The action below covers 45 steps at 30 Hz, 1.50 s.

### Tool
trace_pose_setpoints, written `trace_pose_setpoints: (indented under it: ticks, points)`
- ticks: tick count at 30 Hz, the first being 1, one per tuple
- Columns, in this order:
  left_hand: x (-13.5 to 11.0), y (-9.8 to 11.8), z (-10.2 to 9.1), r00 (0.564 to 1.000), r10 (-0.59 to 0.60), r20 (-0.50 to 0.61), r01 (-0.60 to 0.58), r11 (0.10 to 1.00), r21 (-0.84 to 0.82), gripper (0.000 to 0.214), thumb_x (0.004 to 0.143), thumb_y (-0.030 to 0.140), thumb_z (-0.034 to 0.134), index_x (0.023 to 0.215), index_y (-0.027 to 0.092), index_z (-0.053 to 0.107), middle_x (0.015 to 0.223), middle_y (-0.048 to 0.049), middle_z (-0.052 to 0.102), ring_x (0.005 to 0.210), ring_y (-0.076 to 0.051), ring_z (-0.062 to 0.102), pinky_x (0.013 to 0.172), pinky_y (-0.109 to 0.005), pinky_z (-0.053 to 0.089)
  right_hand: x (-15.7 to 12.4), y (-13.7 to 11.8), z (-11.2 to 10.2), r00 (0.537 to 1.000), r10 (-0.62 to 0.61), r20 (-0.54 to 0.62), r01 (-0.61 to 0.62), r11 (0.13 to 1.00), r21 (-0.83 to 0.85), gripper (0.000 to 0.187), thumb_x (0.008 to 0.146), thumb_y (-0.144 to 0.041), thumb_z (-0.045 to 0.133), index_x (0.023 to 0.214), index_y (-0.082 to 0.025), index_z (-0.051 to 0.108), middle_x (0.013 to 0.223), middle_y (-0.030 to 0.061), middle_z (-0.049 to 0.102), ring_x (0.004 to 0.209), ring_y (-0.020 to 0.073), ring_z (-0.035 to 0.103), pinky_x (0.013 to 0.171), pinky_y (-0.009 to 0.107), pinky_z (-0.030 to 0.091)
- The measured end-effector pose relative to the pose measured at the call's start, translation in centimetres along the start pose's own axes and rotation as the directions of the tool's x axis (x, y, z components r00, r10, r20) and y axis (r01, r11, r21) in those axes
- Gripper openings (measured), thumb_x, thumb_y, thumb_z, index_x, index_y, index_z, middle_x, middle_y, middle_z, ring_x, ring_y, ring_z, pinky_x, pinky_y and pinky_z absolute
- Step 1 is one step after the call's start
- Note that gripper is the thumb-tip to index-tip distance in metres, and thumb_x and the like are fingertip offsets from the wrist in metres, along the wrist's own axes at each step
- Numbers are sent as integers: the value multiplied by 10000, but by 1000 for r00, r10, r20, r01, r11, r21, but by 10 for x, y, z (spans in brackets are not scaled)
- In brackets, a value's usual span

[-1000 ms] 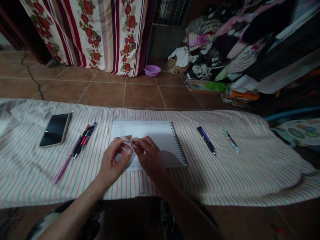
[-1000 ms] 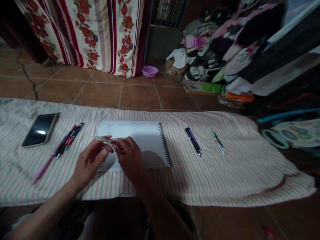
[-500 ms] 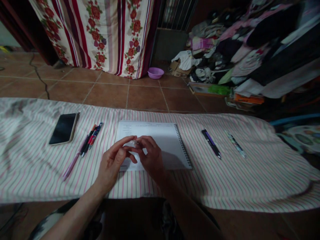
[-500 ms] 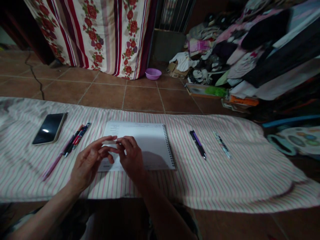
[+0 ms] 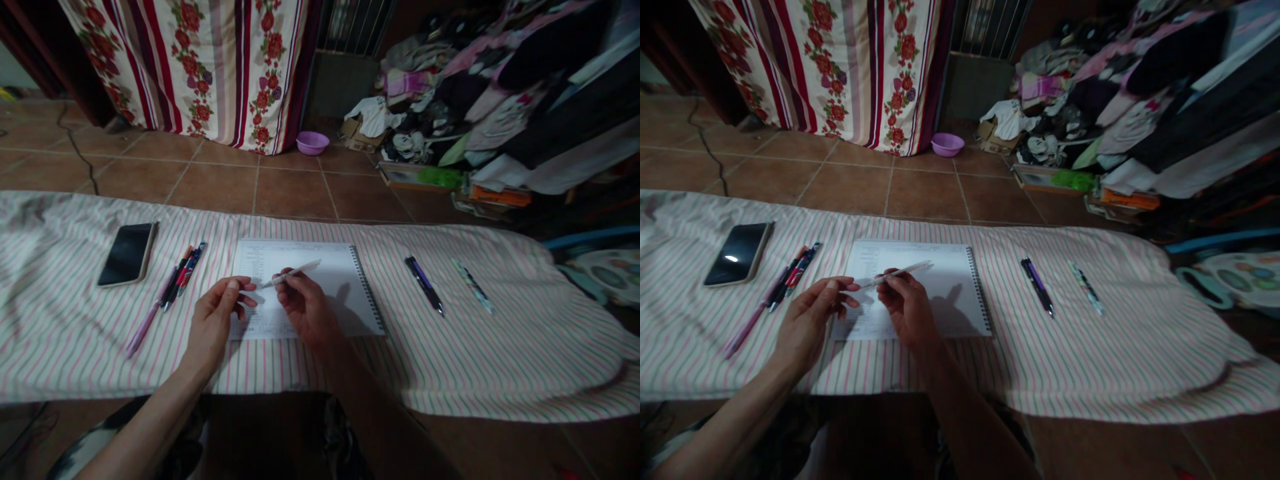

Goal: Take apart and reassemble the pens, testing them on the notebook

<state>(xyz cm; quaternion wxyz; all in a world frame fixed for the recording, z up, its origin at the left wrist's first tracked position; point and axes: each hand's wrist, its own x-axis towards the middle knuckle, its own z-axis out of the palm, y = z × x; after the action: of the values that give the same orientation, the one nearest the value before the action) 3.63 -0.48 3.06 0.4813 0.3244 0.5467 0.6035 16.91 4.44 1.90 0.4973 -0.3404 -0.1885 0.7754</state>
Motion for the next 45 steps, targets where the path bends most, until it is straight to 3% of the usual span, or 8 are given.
trace_pose_setpoints:
  ticks: [13,18,22,24,27,31,35,45]
  points:
    - [2,-6,-1,998,-9,69,3,996,85,223,751,332,603,856,136,624,805,-48,648,612,-112,582,492,-207,400,-1,3,-2,997,-77,-19,75,992,-98,204,571,-239,736,713,-148,621,679,-7,669,541,58,581,489,134,475]
    - [6,-6,-8,999,7,51,-20,966,258,230,772,336,550,880,139,601,828,-54,656,615,-122,590,485,-218,410,-1,3,-6,982,-186,-35,172,953,-247,196,631,-268,718,738,-163,591,659,-29,642,562,61,585,527,157,484]
    - [6,-11,-22,979,106,174,-193,751,631,225,820,315,473,897,160,617,848,-56,663,671,-154,611,596,-288,482,-6,0,-14,958,-283,48,271,838,-473,173,685,-261,683,760,-180,550,571,-49,613,537,80,590,544,194,489]
    - [4,-15,-28,913,213,349,-407,549,730,231,840,269,439,923,165,627,904,-70,657,769,-175,613,695,-330,501,-10,-2,-19,953,-292,84,291,796,-531,165,707,-270,661,763,-181,533,551,-51,610,501,78,576,520,195,482]
    - [0,-21,-35,758,297,581,-650,274,708,240,851,220,435,962,160,639,998,-96,640,937,-212,574,809,-374,496,-16,-3,-24,948,-306,87,289,715,-636,165,733,-297,627,774,-184,515,514,-55,592,447,76,551,466,185,459]
    - [-3,-25,-38,676,274,684,-721,56,691,240,839,188,471,1008,145,637,1085,-119,613,1052,-249,514,868,-408,490,-18,4,-29,942,-304,143,301,578,-758,179,747,-327,606,781,-192,494,539,-50,579,462,81,547,457,186,448]
    - [-5,-26,-39,658,268,703,-723,-34,690,240,827,177,487,1011,139,637,1121,-133,588,1110,-274,481,891,-416,490,-11,16,-32,919,-337,205,360,501,-787,207,730,-342,611,758,-202,461,553,-61,532,457,73,505,439,181,428]
    - [-6,-24,-42,632,222,742,-746,-83,660,271,837,166,470,1071,107,594,1116,-139,591,1079,-260,514,904,-411,491,4,20,-22,922,-372,104,273,436,-858,221,761,-352,520,809,-163,623,554,-4,603,474,106,578,437,187,441]
